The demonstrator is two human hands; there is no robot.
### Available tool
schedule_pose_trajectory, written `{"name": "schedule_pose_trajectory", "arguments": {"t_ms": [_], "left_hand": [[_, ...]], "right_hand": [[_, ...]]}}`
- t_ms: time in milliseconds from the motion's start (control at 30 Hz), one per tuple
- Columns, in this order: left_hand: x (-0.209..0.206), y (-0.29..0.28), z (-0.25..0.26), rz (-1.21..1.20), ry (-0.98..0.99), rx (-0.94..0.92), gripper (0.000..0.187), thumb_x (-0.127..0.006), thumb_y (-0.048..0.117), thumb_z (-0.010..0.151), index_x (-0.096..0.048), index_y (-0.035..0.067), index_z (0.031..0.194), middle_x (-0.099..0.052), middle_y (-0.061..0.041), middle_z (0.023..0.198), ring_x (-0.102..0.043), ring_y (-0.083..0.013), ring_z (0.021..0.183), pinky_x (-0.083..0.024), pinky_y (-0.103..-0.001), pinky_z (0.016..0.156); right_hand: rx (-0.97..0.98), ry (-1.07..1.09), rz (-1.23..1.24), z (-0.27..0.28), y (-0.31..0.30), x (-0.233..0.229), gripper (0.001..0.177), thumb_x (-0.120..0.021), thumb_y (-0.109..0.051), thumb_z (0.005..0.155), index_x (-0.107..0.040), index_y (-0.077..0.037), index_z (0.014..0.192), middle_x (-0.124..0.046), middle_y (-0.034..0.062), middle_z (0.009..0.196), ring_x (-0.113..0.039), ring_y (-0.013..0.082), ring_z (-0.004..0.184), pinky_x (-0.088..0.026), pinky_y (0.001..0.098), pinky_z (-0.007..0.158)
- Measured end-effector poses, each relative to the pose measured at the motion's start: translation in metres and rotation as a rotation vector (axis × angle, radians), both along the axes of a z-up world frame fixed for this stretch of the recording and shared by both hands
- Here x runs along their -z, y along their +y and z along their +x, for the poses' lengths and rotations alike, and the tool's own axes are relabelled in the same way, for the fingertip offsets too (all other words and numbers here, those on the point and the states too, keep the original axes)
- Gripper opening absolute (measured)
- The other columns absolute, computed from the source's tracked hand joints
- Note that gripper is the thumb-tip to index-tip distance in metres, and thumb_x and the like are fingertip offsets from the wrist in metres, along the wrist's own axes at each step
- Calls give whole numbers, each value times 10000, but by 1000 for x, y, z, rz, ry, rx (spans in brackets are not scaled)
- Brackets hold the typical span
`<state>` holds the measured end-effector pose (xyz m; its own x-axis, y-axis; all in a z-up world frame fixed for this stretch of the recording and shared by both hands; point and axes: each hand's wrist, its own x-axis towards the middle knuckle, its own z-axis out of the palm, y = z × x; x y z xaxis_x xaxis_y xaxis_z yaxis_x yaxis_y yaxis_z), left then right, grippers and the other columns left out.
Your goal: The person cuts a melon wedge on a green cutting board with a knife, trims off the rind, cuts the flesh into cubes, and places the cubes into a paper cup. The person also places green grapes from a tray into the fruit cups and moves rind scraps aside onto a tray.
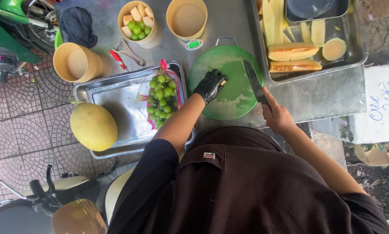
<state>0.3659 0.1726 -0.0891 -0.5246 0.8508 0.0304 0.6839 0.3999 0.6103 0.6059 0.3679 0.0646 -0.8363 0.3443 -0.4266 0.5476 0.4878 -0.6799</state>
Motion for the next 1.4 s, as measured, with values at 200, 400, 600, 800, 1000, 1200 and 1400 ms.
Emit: {"name": "schedule_pose_trajectory", "arguments": {"t_ms": [200, 400, 600, 800, 1000, 1200, 1400], "left_hand": [[-32, 3, -36, 470, -238, -135, 389, -747, 28, 854, -635, 92, 1222, -647, -164, 1153, -658, -362, 1078, -546, -439, 962], [-46, 17, -189, 433, 263, -366, 443, -819, 140, 891, -654, 118, 1302, -677, -168, 1220, -631, -377, 1170, -497, -466, 1049], [-89, 105, -149, 481, 550, -186, 597, -815, 372, 816, -645, 71, 1302, -675, -157, 1294, -596, -399, 1225, -451, -487, 1081], [-63, 238, -42, 74, -10, 17, 480, -683, 416, 949, -672, 9, 1202, -702, -234, 1135, -664, -420, 1073, -528, -478, 953], [52, 366, -51, 5, -494, -245, 505, -512, 492, 1076, -734, 57, 946, -741, -144, 895, -664, -295, 787, -525, -415, 703], [110, 438, -50, 318, -1646, -572, 452, -477, 453, 1024, -734, 88, 958, -768, -29, 760, -581, -110, 509, -396, -240, 392], [70, 458, -51, 386, -1657, -556, 461, -487, 521, 1029, -714, 124, 1086, -789, -25, 881, -643, -108, 600, -398, -236, 453]], "right_hand": [[54, 53, 37, 29, 11, 1, 677, -536, -197, 1011, -293, -266, 1638, -667, 135, 676, -659, 258, 552, -550, 415, 642], [208, 1, -24, 77, 38, 3, 694, -525, -166, 1009, -263, -242, 1646, -629, 85, 675, -617, 202, 534, -532, 385, 573], [400, 7, 62, 121, 47, -4, 670, -513, -178, 1040, -252, -234, 1655, -643, 69, 694, -621, 185, 529, -514, 359, 559], [517, 53, -8, 155, 66, -8, 695, -526, -166, 1019, -272, -201, 1665, -647, 115, 748, -600, 206, 551, -511, 354, 550], [464, 29, 162, 193, 148, 12, 815, -602, -160, 955, -188, -134, 1656, -673, 129, 742, -638, 217, 620, -505, 384, 622], [574, -18, 23, 215, 221, -5, 839, -550, -185, 971, -102, -195, 1680, -664, 136, 726, -629, 228, 572, -510, 387, 582], [564, -69, -50, 234, 267, 1, 834, -546, -195, 977, -91, -214, 1676, -660, 128, 729, -616, 221, 556, -513, 381, 569]]}}
